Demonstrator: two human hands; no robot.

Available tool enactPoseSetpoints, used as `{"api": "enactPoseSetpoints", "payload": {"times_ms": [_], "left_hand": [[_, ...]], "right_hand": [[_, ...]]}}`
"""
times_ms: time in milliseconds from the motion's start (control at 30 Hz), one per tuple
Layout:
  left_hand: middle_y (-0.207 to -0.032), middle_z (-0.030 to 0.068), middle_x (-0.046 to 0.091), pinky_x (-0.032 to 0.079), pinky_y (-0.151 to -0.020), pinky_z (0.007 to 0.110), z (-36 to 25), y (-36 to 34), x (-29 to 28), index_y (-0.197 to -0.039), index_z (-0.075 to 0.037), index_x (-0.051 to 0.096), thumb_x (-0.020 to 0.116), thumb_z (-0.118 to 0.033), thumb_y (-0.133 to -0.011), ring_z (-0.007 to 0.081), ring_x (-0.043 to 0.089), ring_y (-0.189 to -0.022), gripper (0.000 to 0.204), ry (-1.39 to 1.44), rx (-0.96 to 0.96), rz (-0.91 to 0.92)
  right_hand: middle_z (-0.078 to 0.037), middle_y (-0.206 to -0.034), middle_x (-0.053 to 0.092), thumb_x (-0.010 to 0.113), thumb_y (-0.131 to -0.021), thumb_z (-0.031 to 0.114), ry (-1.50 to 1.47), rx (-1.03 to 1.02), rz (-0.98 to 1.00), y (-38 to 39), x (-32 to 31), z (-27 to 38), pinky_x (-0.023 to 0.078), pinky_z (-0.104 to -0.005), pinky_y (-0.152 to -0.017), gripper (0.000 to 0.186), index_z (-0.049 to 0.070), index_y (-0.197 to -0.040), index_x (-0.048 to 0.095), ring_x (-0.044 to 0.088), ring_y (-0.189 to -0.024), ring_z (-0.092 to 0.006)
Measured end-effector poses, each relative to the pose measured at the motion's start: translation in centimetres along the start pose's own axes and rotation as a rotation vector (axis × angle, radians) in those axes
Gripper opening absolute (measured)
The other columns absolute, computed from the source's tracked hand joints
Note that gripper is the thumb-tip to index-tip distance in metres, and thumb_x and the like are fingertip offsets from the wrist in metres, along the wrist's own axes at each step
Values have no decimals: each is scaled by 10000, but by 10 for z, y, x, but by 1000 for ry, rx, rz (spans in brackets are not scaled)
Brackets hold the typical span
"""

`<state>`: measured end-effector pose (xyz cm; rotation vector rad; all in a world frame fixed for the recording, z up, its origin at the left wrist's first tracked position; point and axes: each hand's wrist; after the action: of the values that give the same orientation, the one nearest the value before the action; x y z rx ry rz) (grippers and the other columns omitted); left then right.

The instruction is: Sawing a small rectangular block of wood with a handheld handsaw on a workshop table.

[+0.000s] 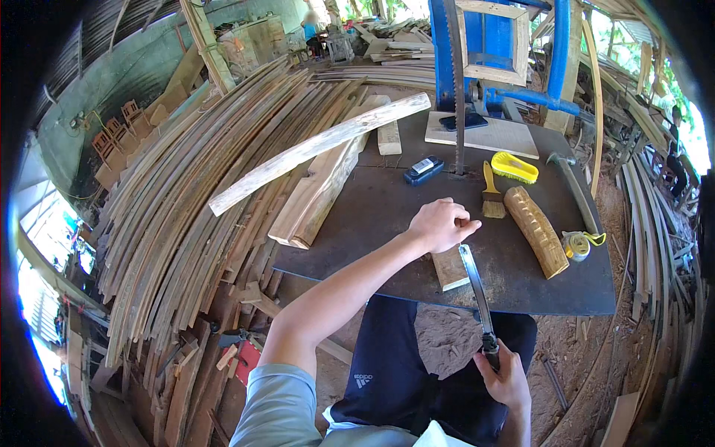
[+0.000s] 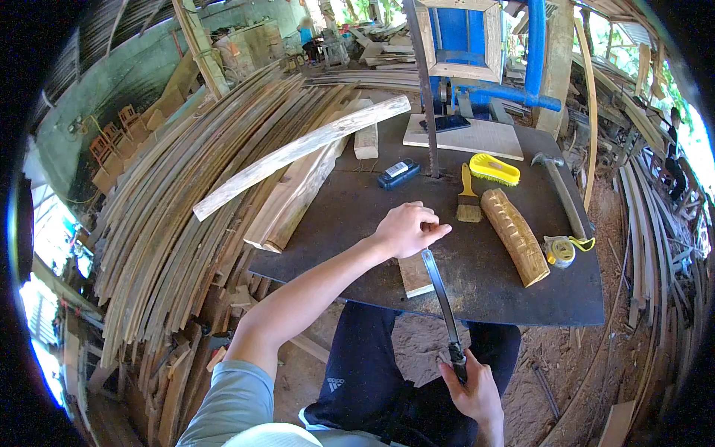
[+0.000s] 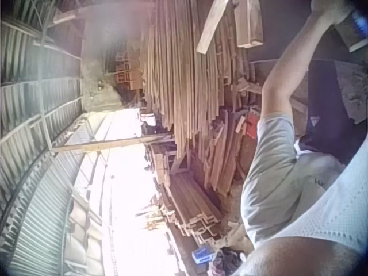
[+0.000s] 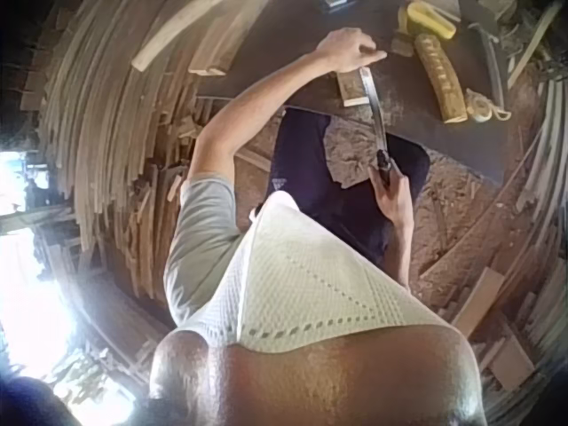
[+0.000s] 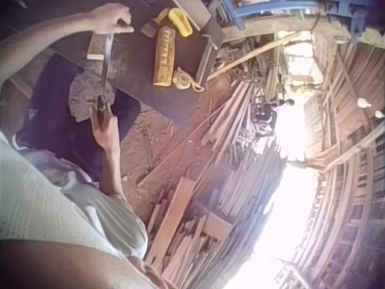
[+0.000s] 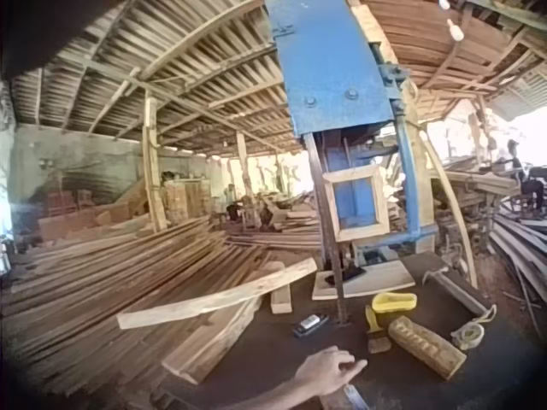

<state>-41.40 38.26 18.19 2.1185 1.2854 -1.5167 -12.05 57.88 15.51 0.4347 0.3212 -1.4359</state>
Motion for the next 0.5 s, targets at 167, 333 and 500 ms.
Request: {"api": "enactPoseSetpoints", "payload": {"times_ms": [167,333,500], "left_hand": [[-909,70,789,616,-874,453,0,0,0,-869,-103,823,689,-488,-1007,289,732,-975,431,0,-7,-2],[-900,67,789,617,-871,451,1,1,1,-859,-101,822,700,-474,-1004,290,732,-967,418,0,-1,-9],[-898,72,788,620,-870,449,0,1,2,-850,-98,820,702,-466,-1006,287,732,-967,416,7,0,-24]], "right_hand": [[-197,-817,743,707,-1050,231,-20,-44,-25,0,3,-1,539,-415,-637,266,-29,-1088,669,755,-736,-386],[-203,-834,749,713,-1044,220,-16,-31,-18,0,3,1,544,-410,-649,252,-24,-1095,677,761,-754,-384],[-198,-840,753,717,-1039,208,-31,-28,-14,0,3,1,544,-401,-655,236,-18,-1097,680,765,-753,-373]]}}
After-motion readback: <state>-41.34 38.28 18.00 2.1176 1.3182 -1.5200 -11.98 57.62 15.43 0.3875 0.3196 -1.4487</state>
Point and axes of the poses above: each hand's wrist, its own y-axis away from the middle knuckle, its own x-axis out of the palm, z = x × y
